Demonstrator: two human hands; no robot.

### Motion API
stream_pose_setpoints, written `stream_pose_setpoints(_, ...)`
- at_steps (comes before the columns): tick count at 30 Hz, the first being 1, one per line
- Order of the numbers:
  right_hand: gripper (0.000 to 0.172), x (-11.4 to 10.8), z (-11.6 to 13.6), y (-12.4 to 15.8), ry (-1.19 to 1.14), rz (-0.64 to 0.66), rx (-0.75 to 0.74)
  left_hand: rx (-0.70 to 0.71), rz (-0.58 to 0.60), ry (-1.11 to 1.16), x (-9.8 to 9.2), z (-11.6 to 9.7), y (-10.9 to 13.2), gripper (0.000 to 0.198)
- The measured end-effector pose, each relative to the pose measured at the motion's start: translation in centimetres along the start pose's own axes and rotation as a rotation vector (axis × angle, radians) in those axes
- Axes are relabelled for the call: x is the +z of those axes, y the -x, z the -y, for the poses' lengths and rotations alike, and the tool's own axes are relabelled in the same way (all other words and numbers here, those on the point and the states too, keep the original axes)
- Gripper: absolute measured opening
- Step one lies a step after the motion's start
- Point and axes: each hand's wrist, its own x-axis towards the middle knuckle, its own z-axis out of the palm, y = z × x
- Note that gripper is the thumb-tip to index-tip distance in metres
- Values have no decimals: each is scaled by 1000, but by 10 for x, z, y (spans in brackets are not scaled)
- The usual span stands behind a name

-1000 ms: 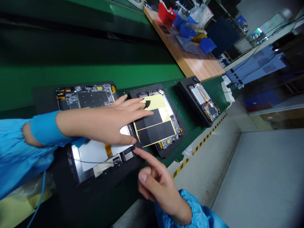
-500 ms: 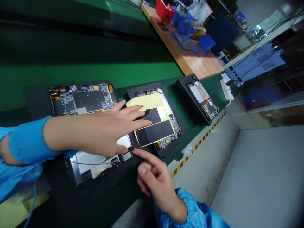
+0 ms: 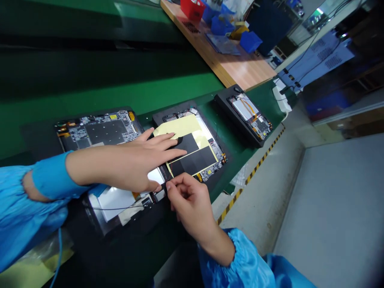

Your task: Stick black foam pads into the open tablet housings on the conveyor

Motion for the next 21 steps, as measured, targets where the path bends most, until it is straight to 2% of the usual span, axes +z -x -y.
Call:
stream_pose_setpoints(7,16,5,5,0,232,-79,-132,24,-24,-6,1,-2,-2,101)
stream_pose_setpoints(11,23,1,7,-8,205,-91,-104,-4,0,-3,-3,-6,-3,100)
stream_pose_setpoints(14,22,-6,4,-11,112,-21,-102,3,-10,2,-5,-6,-2,99)
stream_pose_setpoints(15,17,-8,2,-10,109,-12,-141,13,-20,7,-4,-5,0,98)
stream_pose_setpoints(17,8,-13,-4,-5,184,-30,-323,38,-50,17,-2,-4,3,95)
stream_pose_setpoints(19,19,-17,-11,1,348,-42,-566,58,-111,12,5,-5,9,86)
stream_pose_setpoints(21,28,-20,-16,6,536,-4,-736,66,-216,-15,15,-9,16,76)
